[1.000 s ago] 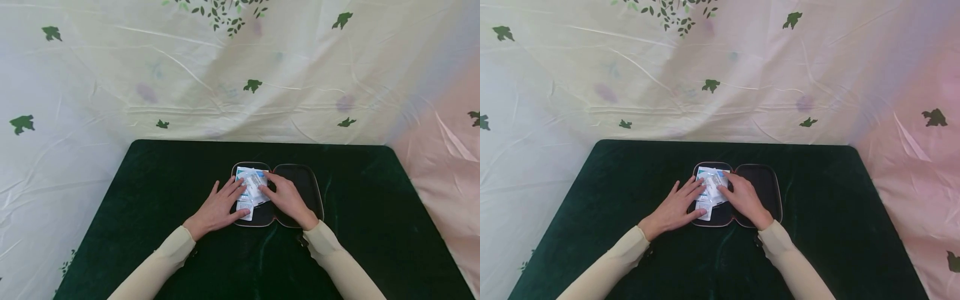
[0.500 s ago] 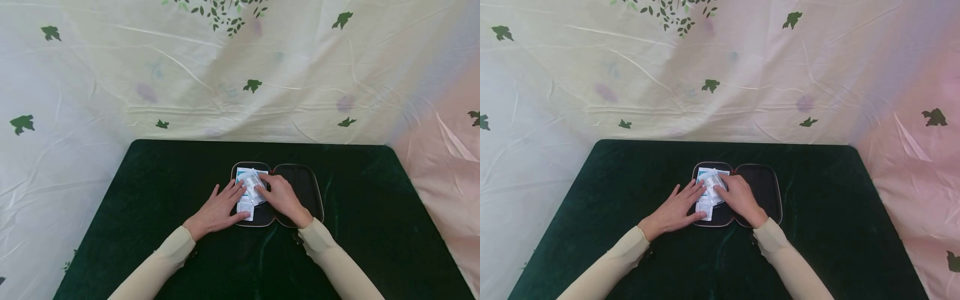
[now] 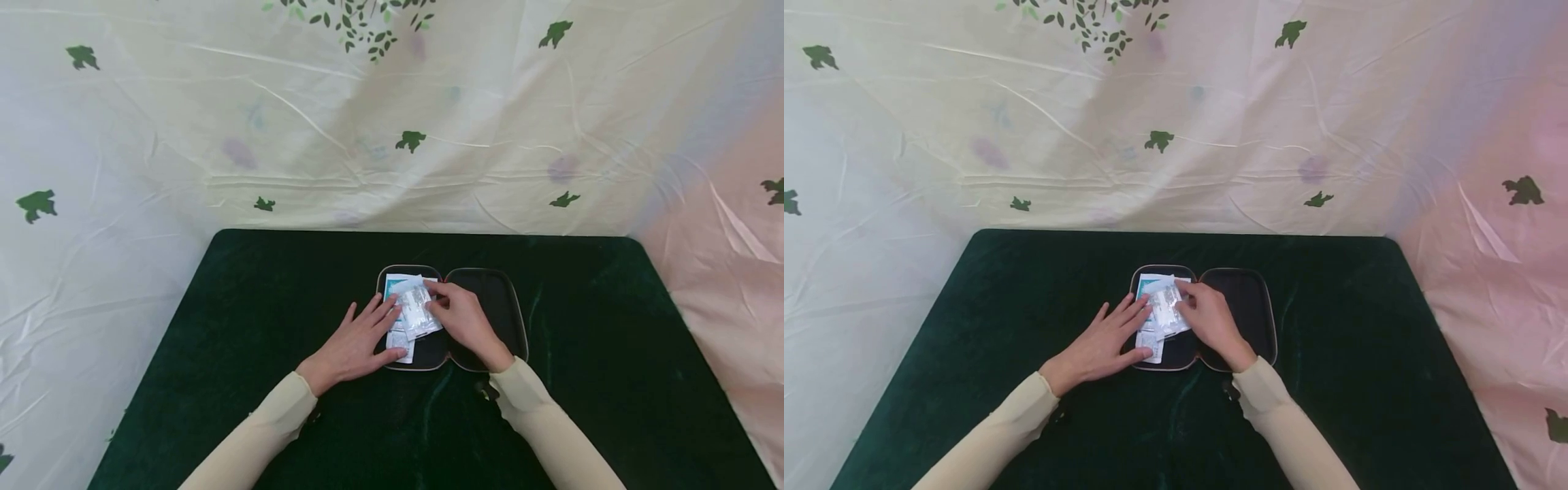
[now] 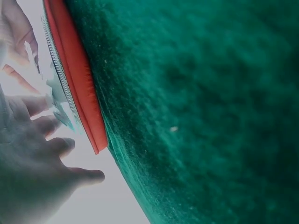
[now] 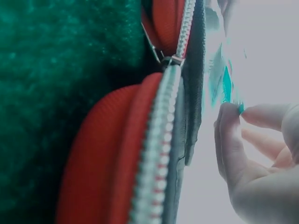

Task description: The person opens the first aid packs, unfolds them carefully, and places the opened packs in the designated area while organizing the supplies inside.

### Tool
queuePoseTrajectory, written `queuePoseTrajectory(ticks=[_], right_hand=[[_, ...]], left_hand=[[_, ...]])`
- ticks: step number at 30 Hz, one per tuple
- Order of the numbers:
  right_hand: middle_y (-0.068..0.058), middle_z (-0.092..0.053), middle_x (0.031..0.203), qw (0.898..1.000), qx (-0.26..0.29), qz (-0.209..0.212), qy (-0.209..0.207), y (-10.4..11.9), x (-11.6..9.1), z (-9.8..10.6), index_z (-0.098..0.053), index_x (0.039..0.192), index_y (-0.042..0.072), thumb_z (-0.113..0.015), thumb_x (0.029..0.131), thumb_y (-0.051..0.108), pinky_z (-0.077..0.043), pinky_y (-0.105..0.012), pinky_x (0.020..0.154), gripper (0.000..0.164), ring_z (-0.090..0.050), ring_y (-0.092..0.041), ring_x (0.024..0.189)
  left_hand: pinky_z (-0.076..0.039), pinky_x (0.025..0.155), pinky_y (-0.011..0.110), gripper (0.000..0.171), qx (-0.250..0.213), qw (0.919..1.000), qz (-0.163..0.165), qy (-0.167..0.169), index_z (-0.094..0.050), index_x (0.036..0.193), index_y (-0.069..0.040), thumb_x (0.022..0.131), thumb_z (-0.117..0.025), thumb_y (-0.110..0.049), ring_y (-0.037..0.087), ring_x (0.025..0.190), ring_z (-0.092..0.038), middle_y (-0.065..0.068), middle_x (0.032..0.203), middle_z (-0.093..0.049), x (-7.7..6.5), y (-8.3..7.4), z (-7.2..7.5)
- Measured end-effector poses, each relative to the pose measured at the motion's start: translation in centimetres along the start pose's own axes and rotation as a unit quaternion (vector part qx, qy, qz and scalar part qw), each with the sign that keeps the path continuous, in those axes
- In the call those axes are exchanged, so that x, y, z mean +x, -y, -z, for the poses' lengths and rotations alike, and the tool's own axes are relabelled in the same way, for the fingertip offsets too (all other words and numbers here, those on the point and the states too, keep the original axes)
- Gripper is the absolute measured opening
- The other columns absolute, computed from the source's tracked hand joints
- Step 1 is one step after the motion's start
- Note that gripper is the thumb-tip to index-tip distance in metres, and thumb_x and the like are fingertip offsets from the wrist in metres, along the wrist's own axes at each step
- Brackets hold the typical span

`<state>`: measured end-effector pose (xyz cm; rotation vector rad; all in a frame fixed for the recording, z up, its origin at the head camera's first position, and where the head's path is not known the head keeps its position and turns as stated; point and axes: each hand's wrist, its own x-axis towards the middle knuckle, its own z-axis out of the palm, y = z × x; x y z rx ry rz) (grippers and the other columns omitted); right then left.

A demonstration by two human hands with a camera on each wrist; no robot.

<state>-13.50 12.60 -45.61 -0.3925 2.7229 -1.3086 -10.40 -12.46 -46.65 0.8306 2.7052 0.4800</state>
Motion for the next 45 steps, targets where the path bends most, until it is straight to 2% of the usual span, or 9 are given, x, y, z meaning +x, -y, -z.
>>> queuePoseTrajectory(ticks=[3,7,14,18,22,27,36,45], right_hand=[[-0.013,-0.07,0.116,1.0,0.006,0.0,-0.005,-0.1,-0.3,0.3,-0.067,0.137,0.007,-0.07,0.099,0.011,-0.051,-0.034,0.075,0.039,-0.061,-0.02,0.088],[-0.014,-0.068,0.124,0.999,0.021,0.002,-0.027,-0.2,-0.9,0.7,-0.069,0.136,0.008,-0.069,0.099,0.01,-0.053,-0.036,0.079,0.037,-0.062,-0.023,0.091],[-0.012,-0.064,0.135,0.998,0.042,-0.016,-0.051,-0.8,-2.0,2.1,-0.066,0.14,0.011,-0.068,0.101,0.013,-0.054,-0.039,0.086,0.039,-0.066,-0.024,0.1],[-0.013,-0.063,0.137,0.997,0.043,-0.02,-0.064,-1.3,-2.6,3.0,-0.066,0.14,0.011,-0.067,0.102,0.013,-0.053,-0.036,0.085,0.039,-0.066,-0.025,0.101],[-0.014,-0.063,0.136,0.996,0.044,-0.023,-0.077,-1.9,-3.2,3.8,-0.066,0.14,0.011,-0.067,0.102,0.013,-0.053,-0.034,0.083,0.039,-0.066,-0.026,0.1],[-0.013,-0.062,0.138,0.995,0.044,-0.037,-0.086,-2.6,-3.8,4.8,-0.065,0.141,0.012,-0.066,0.103,0.014,-0.052,-0.034,0.085,0.039,-0.065,-0.026,0.101],[-0.014,-0.062,0.136,0.993,0.034,-0.054,-0.1,-4.5,-4.9,6.6,-0.063,0.143,0.012,-0.065,0.104,0.018,-0.048,-0.028,0.082,0.04,-0.064,-0.027,0.103],[-0.018,-0.059,0.141,0.989,0.007,-0.088,-0.117,-6.4,-5.7,8.1,-0.06,0.146,0.011,-0.063,0.105,0.023,-0.05,-0.031,0.078,0.042,-0.063,-0.033,0.106]], left_hand=[[-0.009,0.123,0.064,0.089,-0.007,0.9999,-0.005,-0.009,-0.017,0.167,-0.023,0.099,-0.036,-0.077,0.024,0.159,-0.001,-0.005,0.173,-0.005,0.1,-0.1,0.0],[-0.009,0.123,0.064,0.092,-0.022,0.9993,-0.012,-0.027,-0.013,0.168,-0.021,0.099,-0.037,-0.076,0.024,0.159,-0.001,-0.005,0.174,-0.004,0.2,-0.3,-0.1],[-0.01,0.123,0.063,0.089,-0.028,0.9971,-0.023,-0.066,-0.016,0.167,-0.021,0.1,-0.037,-0.075,0.027,0.159,-0.005,-0.003,0.174,-0.004,0.8,-0.8,-0.1],[-0.009,0.124,0.061,0.089,-0.036,0.9958,-0.024,-0.08,-0.015,0.168,-0.022,0.1,-0.038,-0.075,0.024,0.16,-0.004,-0.004,0.174,-0.004,1.4,-1.3,-0.2],[-0.01,0.123,0.062,0.088,-0.03,0.995,-0.029,-0.091,-0.021,0.167,-0.02,0.1,-0.04,-0.074,0.023,0.159,-0.005,-0.003,0.174,-0.007,2.3,-1.9,-0.1],[-0.01,0.123,0.064,0.086,-0.014,0.9954,-0.036,-0.088,-0.027,0.165,-0.018,0.1,-0.042,-0.072,0.025,0.159,-0.004,-0.001,0.174,-0.01,3.3,-2.7,-0.1],[-0.006,0.123,0.063,0.085,0.011,0.9964,-0.049,-0.068,-0.025,0.165,-0.016,0.101,-0.047,-0.067,0.028,0.16,-0.004,0.0,0.174,-0.01,4.9,-3.8,-0.3],[-0.005,0.121,0.068,0.081,0.056,0.9953,-0.059,-0.052,-0.031,0.164,-0.02,0.1,-0.052,-0.066,0.029,0.16,0.0,-0.001,0.173,-0.012,6.0,-4.1,-0.6]])
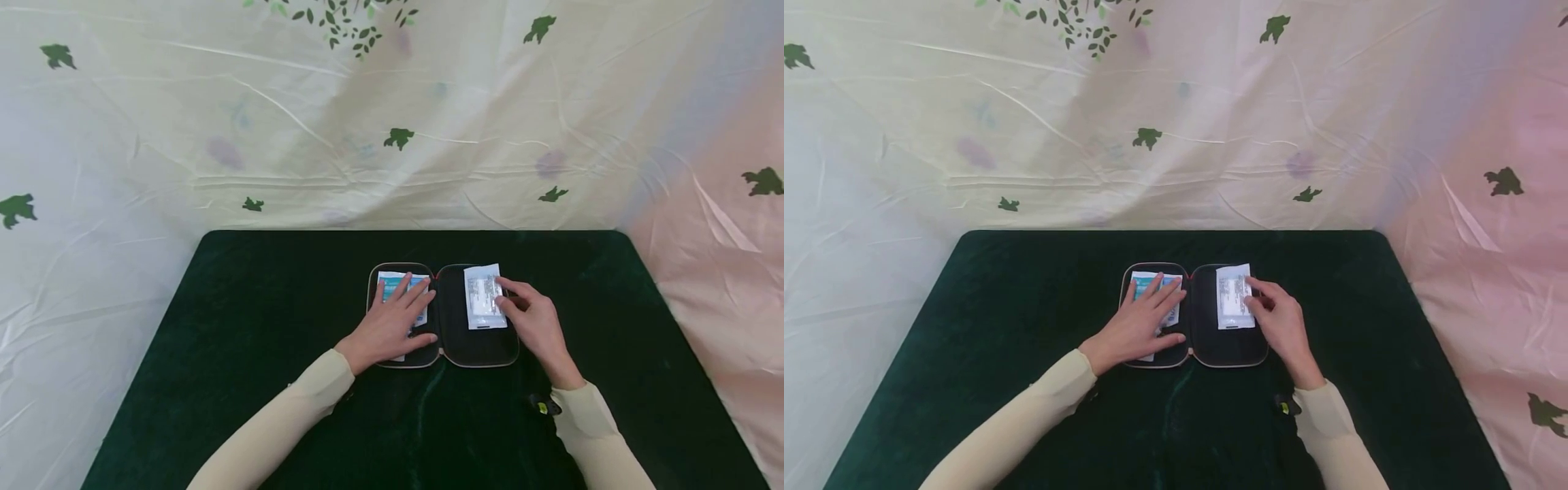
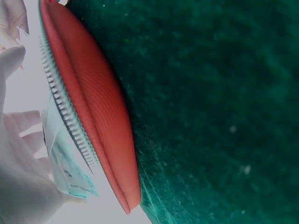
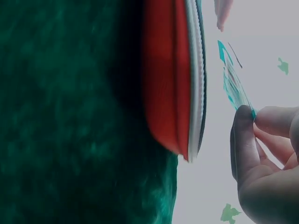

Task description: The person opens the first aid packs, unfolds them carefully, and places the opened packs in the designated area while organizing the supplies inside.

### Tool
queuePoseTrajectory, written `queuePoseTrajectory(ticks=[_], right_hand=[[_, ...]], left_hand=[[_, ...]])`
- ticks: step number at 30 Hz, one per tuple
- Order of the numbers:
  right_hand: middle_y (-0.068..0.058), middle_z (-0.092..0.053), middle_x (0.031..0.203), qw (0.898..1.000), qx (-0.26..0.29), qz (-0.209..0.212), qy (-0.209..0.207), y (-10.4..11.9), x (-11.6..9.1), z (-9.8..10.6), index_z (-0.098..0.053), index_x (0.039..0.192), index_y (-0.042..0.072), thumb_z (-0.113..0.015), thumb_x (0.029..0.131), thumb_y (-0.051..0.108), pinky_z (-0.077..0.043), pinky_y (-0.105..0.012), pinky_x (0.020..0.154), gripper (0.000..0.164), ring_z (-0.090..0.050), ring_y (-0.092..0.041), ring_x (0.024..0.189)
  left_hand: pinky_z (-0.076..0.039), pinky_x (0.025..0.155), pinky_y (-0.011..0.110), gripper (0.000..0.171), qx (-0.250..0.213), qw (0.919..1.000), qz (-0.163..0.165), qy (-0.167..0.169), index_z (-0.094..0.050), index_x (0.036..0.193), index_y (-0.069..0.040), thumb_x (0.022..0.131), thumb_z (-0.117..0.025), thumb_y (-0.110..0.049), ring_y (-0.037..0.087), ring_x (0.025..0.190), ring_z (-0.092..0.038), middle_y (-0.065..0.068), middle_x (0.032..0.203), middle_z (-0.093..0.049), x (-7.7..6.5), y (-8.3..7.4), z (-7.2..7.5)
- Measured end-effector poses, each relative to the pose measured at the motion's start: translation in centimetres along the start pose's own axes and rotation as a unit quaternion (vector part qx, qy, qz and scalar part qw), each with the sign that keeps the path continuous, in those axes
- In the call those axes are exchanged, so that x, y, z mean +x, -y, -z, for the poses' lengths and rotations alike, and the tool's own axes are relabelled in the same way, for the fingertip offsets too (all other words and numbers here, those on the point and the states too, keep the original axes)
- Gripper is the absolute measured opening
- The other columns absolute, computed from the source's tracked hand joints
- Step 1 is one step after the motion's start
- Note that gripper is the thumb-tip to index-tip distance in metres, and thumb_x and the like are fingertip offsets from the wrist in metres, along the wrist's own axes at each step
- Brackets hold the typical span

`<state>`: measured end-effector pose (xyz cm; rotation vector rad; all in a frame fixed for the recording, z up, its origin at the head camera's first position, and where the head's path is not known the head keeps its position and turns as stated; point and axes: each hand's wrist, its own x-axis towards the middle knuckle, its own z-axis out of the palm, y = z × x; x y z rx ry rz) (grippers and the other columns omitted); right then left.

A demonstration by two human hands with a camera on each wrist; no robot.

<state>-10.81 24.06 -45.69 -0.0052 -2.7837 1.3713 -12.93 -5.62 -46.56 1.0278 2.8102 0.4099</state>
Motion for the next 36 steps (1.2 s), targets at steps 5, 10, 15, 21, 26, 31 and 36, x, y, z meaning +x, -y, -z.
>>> queuePoseTrajectory(ticks=[5,10,15,21,26,31,36], right_hand=[[-0.022,-0.058,0.141,1.0,-0.024,-0.001,-0.009,-0.9,0.3,0.6,-0.06,0.146,0.008,-0.062,0.105,0.018,-0.05,-0.035,0.079,0.042,-0.064,-0.036,0.107],[-0.024,-0.058,0.139,0.998,-0.053,0.009,-0.011,-1.8,0.7,1.0,-0.059,0.145,0.004,-0.062,0.104,0.013,-0.049,-0.039,0.078,0.041,-0.065,-0.037,0.105],[-0.025,-0.058,0.139,0.998,-0.066,0.014,0.0,-2.1,1.0,1.3,-0.059,0.145,0.003,-0.062,0.104,0.012,-0.05,-0.039,0.078,0.042,-0.063,-0.037,0.104],[-0.026,-0.058,0.137,0.996,-0.082,0.026,0.017,-2.2,1.4,1.3,-0.059,0.144,0.0,-0.062,0.103,0.009,-0.051,-0.044,0.081,0.041,-0.062,-0.035,0.102],[-0.028,-0.06,0.133,0.992,-0.117,0.046,0.026,-1.9,1.7,0.9,-0.06,0.141,-0.004,-0.063,0.102,0.006,-0.054,-0.052,0.084,0.04,-0.063,-0.037,0.102],[-0.029,-0.062,0.128,0.986,-0.158,0.051,0.028,-1.1,2.1,0.4,-0.061,0.138,-0.006,-0.064,0.101,0.006,-0.053,-0.047,0.076,0.039,-0.063,-0.035,0.095],[-0.027,-0.065,0.12,0.981,-0.185,0.052,0.024,-0.6,2.5,-0.1,-0.064,0.135,-0.006,-0.064,0.099,0.005,-0.047,-0.037,0.066,0.038,-0.06,-0.031,0.086]], left_hand=[[-0.006,0.12,0.07,0.081,0.022,0.9996,-0.008,0.016,-0.034,0.163,-0.022,0.099,-0.054,-0.067,0.031,0.159,0.0,0.0,0.173,-0.014,0.4,0.0,-0.2],[-0.006,0.119,0.072,0.081,0.04,0.9986,-0.009,0.035,-0.036,0.163,-0.024,0.097,-0.054,-0.069,0.033,0.159,-0.002,-0.001,0.173,-0.018,0.6,0.0,-0.4],[-0.006,0.119,0.073,0.079,0.042,0.9983,-0.01,0.04,-0.039,0.161,-0.024,0.098,-0.054,-0.069,0.033,0.159,-0.002,-0.001,0.172,-0.02,0.6,0.1,-0.5],[-0.007,0.118,0.073,0.078,0.042,0.9982,-0.012,0.04,-0.041,0.16,-0.025,0.098,-0.053,-0.069,0.034,0.159,-0.003,-0.001,0.172,-0.021,0.6,0.1,-0.6],[-0.006,0.118,0.073,0.078,0.044,0.998,-0.009,0.043,-0.04,0.161,-0.025,0.098,-0.052,-0.069,0.034,0.159,-0.002,-0.002,0.172,-0.02,0.5,0.1,-0.7],[-0.006,0.118,0.073,0.078,0.045,0.9978,-0.008,0.048,-0.039,0.161,-0.026,0.098,-0.052,-0.07,0.033,0.159,-0.001,-0.002,0.172,-0.018,0.6,0.1,-0.8],[-0.007,0.118,0.074,0.078,0.046,0.9978,-0.007,0.048,-0.039,0.161,-0.026,0.098,-0.052,-0.07,0.034,0.159,-0.001,-0.002,0.172,-0.019,0.6,0.0,-0.7]])
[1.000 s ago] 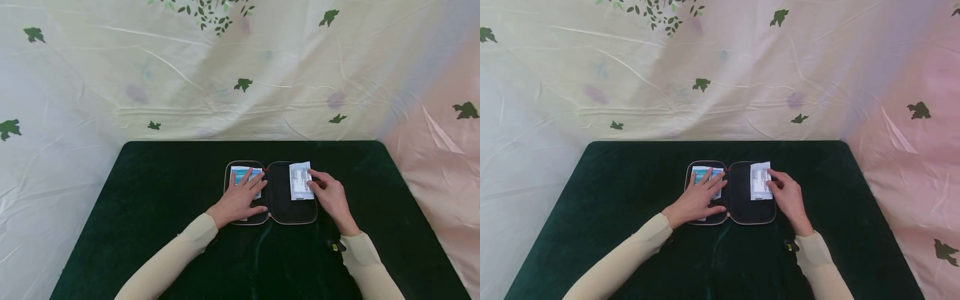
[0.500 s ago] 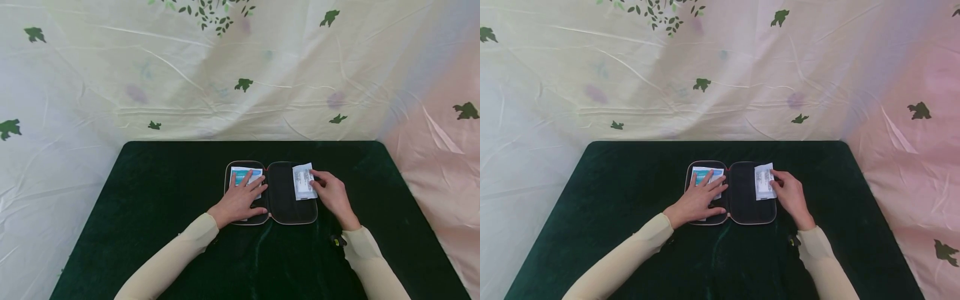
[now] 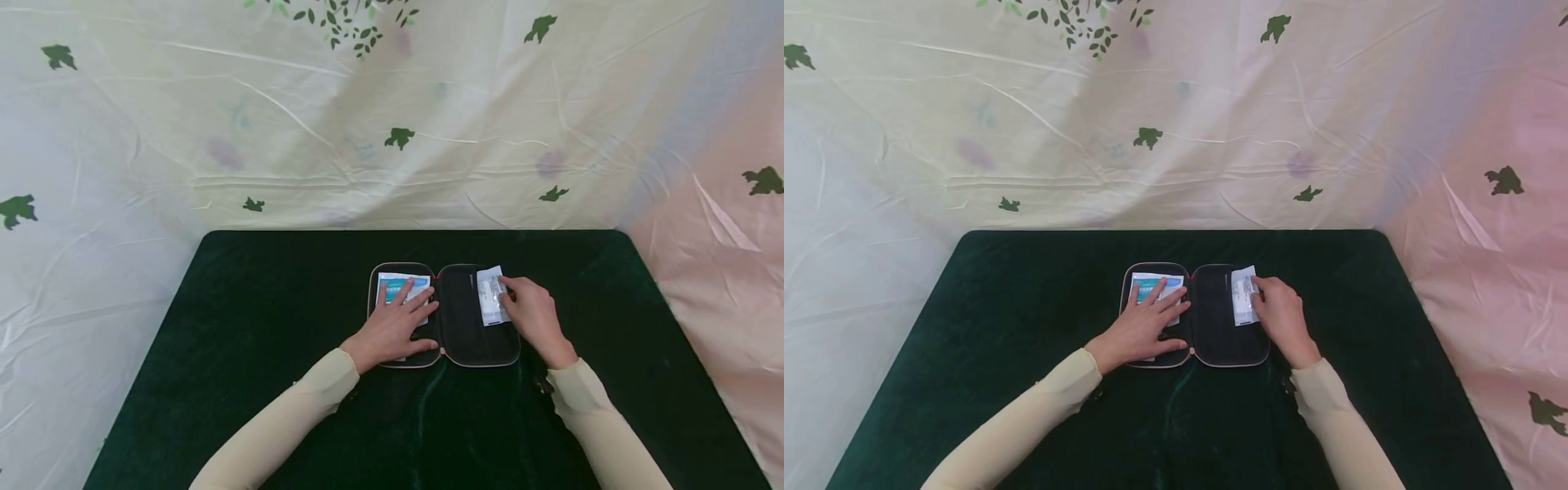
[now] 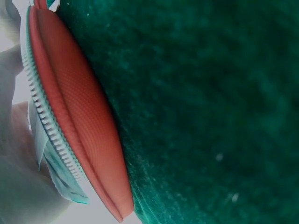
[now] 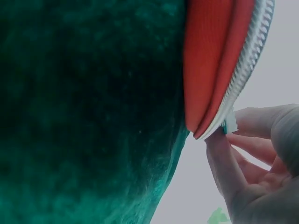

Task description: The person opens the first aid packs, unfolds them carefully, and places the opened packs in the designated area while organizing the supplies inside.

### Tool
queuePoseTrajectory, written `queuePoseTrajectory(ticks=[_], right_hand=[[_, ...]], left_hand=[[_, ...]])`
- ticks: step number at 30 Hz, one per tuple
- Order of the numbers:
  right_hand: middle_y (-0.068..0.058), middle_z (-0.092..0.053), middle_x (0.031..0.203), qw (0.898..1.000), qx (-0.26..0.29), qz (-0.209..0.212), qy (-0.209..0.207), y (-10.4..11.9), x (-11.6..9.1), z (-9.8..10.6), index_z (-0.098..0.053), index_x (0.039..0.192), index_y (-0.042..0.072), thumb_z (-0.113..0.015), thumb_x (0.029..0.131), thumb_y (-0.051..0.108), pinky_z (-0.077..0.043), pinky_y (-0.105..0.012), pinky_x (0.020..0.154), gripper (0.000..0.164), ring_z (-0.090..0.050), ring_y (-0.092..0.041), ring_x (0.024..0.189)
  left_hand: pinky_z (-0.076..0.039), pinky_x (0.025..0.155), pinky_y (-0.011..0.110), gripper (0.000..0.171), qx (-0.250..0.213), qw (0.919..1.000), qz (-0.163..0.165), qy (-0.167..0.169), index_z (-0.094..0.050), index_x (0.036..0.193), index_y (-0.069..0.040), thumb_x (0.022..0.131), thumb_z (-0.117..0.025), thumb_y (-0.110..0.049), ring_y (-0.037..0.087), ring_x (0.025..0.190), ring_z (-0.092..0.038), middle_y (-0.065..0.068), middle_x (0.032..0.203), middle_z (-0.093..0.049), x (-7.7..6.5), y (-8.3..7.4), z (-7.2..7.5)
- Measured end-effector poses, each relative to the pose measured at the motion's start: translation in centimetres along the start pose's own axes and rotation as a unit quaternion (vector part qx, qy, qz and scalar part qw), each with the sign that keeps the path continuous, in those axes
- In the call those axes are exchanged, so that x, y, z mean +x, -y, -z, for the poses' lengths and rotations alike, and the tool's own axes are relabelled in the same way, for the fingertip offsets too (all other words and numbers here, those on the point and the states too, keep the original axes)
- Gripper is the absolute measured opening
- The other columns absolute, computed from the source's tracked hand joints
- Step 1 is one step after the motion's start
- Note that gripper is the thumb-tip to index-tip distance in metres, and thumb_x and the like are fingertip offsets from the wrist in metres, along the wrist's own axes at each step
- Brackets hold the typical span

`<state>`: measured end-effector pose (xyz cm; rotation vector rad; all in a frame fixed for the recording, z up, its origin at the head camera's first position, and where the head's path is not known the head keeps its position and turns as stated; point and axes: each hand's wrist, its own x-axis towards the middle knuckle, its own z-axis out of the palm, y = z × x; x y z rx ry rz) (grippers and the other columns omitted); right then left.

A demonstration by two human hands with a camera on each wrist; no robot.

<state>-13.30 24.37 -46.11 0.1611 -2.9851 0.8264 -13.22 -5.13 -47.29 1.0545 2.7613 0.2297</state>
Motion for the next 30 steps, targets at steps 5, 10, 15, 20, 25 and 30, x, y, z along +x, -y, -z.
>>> queuePoseTrajectory(ticks=[5,10,15,20,25,30], right_hand=[[-0.027,-0.065,0.117,1.0,-0.01,0.002,-0.01,0.2,0.0,-0.3,-0.064,0.133,-0.007,-0.064,0.099,0.005,-0.048,-0.04,0.067,0.036,-0.06,-0.032,0.086],[-0.027,-0.065,0.117,1.0,-0.017,0.004,-0.011,0.3,-0.1,-0.6,-0.065,0.132,-0.007,-0.065,0.1,0.006,-0.051,-0.044,0.069,0.035,-0.061,-0.032,0.087],[-0.027,-0.064,0.116,1.0,-0.018,0.013,-0.001,0.4,-0.1,-0.8,-0.064,0.133,-0.008,-0.066,0.1,0.007,-0.052,-0.043,0.068,0.036,-0.061,-0.031,0.086],[-0.028,-0.064,0.115,1.0,-0.017,0.018,0.01,0.6,0.1,-1.0,-0.064,0.133,-0.009,-0.066,0.099,0.006,-0.052,-0.041,0.068,0.037,-0.061,-0.031,0.086],[-0.028,-0.065,0.114,0.999,-0.02,0.018,0.022,0.8,0.4,-1.2,-0.064,0.132,-0.009,-0.067,0.099,0.005,-0.051,-0.038,0.065,0.036,-0.06,-0.029,0.083],[-0.025,-0.066,0.109,0.999,-0.02,0.024,0.039,1.0,0.5,-1.6,-0.065,0.131,-0.008,-0.067,0.099,0.005,-0.047,-0.033,0.06,0.035,-0.058,-0.024,0.076]], left_hand=[[-0.007,0.118,0.074,0.079,-0.002,1.0,0.0,-0.001,-0.039,0.161,-0.026,0.097,-0.053,-0.07,0.034,0.159,0.0,-0.002,0.172,-0.018,0.1,-0.1,0.0],[-0.006,0.118,0.074,0.079,-0.005,1.0,0.001,0.002,-0.039,0.161,-0.026,0.097,-0.053,-0.07,0.034,0.159,0.001,-0.002,0.172,-0.018,0.0,-0.1,-0.1],[-0.005,0.118,0.074,0.08,-0.007,1.0,0.001,0.0,-0.039,0.161,-0.026,0.097,-0.053,-0.07,0.034,0.159,0.002,-0.002,0.172,-0.018,0.1,-0.1,-0.2],[-0.005,0.118,0.074,0.079,-0.007,1.0,0.004,0.0,-0.039,0.161,-0.026,0.097,-0.054,-0.07,0.034,0.159,0.002,-0.002,0.172,-0.018,0.2,-0.1,-0.3],[-0.006,0.118,0.074,0.079,-0.01,0.9999,0.004,0.002,-0.039,0.161,-0.026,0.097,-0.053,-0.069,0.034,0.159,0.002,-0.002,0.172,-0.018,0.2,-0.1,-0.3],[-0.007,0.118,0.074,0.079,-0.013,0.9999,0.005,0.002,-0.039,0.161,-0.026,0.097,-0.054,-0.07,0.034,0.159,0.001,-0.002,0.172,-0.019,0.1,-0.1,-0.3]])
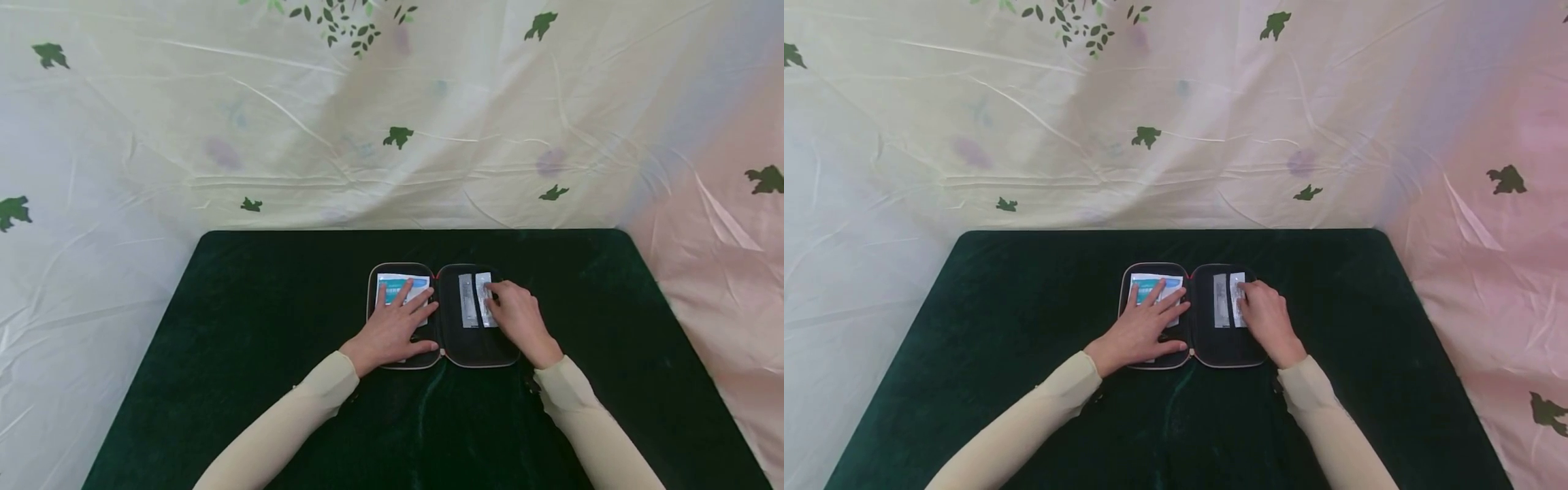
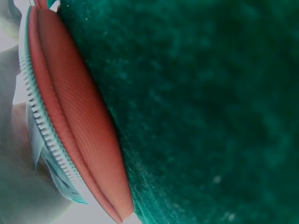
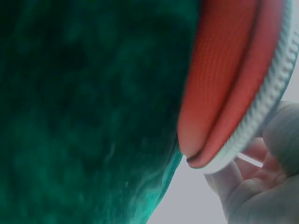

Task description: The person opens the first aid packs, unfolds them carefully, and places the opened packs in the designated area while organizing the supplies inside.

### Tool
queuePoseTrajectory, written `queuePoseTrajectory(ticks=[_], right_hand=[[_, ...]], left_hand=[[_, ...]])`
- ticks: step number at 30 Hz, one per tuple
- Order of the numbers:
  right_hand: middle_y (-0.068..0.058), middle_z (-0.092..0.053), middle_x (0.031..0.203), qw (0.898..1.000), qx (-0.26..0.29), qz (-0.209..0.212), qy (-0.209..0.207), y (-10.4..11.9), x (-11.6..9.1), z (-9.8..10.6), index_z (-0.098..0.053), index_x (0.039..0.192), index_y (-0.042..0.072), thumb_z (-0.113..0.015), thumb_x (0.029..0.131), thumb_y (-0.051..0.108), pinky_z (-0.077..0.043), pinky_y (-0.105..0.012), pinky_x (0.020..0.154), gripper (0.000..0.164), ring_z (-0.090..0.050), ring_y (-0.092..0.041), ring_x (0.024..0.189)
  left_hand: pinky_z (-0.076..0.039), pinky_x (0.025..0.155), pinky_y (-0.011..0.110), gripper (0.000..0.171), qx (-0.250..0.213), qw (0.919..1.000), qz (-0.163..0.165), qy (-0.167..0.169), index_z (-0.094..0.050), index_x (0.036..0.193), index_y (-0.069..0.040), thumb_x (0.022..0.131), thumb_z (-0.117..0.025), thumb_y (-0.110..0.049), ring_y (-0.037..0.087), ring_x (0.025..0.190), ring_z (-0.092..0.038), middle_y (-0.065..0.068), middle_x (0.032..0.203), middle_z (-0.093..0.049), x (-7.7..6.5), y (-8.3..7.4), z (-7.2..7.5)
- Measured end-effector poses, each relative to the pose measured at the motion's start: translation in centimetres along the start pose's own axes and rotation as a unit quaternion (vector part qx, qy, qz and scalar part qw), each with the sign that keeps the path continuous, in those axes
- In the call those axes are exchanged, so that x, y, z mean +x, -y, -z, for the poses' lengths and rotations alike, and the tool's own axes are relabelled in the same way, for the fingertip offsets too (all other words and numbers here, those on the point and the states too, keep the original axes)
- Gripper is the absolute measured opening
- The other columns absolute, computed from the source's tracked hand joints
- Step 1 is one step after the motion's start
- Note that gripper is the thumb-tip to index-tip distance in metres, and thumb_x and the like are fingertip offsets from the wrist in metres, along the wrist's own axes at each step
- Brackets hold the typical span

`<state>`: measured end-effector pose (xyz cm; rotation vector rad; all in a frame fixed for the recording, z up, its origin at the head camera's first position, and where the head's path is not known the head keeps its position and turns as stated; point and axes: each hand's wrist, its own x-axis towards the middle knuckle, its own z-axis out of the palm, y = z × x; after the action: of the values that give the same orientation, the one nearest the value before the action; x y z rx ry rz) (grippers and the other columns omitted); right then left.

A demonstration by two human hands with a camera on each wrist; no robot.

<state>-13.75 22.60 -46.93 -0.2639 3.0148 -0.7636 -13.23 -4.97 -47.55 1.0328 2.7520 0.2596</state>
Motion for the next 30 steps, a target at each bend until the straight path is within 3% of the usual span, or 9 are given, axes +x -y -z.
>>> queuePoseTrajectory(ticks=[9,17,25,30], right_hand=[[-0.024,-0.066,0.11,1.0,0.012,0.007,-0.005,0.2,0.5,-0.2,-0.065,0.131,-0.008,-0.067,0.099,0.005,-0.051,-0.038,0.066,0.034,-0.059,-0.027,0.083],[-0.023,-0.068,0.107,1.0,0.018,-0.01,0.006,0.5,1.3,0.0,-0.064,0.132,-0.009,-0.066,0.1,0.005,-0.048,-0.035,0.061,0.035,-0.058,-0.027,0.078],[-0.027,-0.063,0.115,1.0,0.009,-0.028,0.008,0.7,1.2,-0.2,-0.062,0.133,-0.011,-0.065,0.1,0.004,-0.053,-0.047,0.077,0.037,-0.058,-0.033,0.092],[-0.027,-0.064,0.111,1.0,0.015,-0.021,0.012,0.9,1.4,-0.3,-0.062,0.132,-0.013,-0.065,0.099,0.003,-0.05,-0.044,0.072,0.037,-0.056,-0.032,0.089]], left_hand=[[-0.004,0.118,0.074,0.079,-0.003,1.0,0.0,-0.001,-0.038,0.161,-0.026,0.097,-0.055,-0.069,0.034,0.159,0.003,-0.002,0.173,-0.018,-0.1,0.0,0.2],[-0.005,0.118,0.074,0.079,-0.005,1.0,-0.001,0.001,-0.038,0.161,-0.026,0.097,-0.055,-0.068,0.034,0.159,0.002,-0.002,0.173,-0.017,-0.1,0.1,0.2],[-0.006,0.118,0.074,0.078,-0.006,1.0,-0.001,0.0,-0.039,0.161,-0.026,0.097,-0.055,-0.068,0.034,0.159,0.002,-0.002,0.173,-0.018,-0.1,0.0,0.1],[-0.006,0.117,0.074,0.078,-0.006,1.0,-0.002,-0.001,-0.039,0.161,-0.026,0.097,-0.055,-0.068,0.034,0.159,0.002,-0.002,0.173,-0.018,-0.1,0.0,0.1]])
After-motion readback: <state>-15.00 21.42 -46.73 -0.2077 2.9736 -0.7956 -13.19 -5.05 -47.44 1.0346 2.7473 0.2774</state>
